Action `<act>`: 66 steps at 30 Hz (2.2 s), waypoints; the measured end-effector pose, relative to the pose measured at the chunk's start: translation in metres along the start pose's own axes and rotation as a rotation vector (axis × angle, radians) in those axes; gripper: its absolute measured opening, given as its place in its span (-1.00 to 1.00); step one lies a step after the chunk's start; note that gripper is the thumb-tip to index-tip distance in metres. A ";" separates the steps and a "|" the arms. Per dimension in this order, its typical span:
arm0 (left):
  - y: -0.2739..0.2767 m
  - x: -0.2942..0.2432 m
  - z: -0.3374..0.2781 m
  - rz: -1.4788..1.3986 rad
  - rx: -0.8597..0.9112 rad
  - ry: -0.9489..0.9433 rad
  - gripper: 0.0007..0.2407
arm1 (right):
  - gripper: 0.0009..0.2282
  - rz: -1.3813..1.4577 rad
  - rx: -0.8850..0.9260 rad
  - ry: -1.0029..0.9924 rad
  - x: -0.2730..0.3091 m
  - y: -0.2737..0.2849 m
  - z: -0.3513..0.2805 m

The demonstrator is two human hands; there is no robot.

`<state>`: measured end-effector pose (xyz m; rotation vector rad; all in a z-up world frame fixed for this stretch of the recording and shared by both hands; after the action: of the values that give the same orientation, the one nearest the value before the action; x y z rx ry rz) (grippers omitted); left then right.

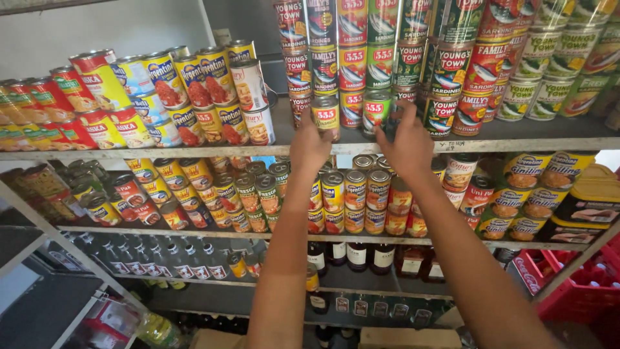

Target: Transferring various canned food products from a box onto retail shelves.

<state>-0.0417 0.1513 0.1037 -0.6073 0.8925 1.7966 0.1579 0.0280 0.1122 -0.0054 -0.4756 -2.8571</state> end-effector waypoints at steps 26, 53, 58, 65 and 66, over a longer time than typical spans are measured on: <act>-0.007 -0.047 -0.098 -0.095 -0.208 -0.372 -0.45 | -0.43 0.068 -0.049 0.083 0.024 0.029 -0.022; -0.235 0.391 -0.741 0.213 0.911 0.511 -0.63 | -0.79 0.372 0.898 -0.984 -0.137 0.045 -0.840; -0.231 0.369 -0.738 0.270 0.916 0.692 -0.69 | -0.71 0.574 1.002 -1.082 -0.096 0.031 -0.841; -0.250 0.319 -0.694 0.451 0.902 0.500 -0.54 | -0.74 0.292 1.013 -0.892 -0.075 0.023 -0.810; -0.257 0.318 -0.696 0.559 0.869 0.383 -0.50 | -0.77 0.334 0.999 -0.933 -0.073 0.023 -0.813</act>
<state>0.0799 -0.1688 -0.6278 -0.1211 2.1034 1.5331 0.2637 -0.2358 -0.6539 -1.1056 -1.7750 -1.8479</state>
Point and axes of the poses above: each hand's wrist, its own z-axis towards the middle knuckle, its own y-axis out of the back of the hand, x = y × z, the point moved 7 cm from there along z, towards the middle knuckle, and after that the axes turned 13 degrees about y, right-handed, at the moved point
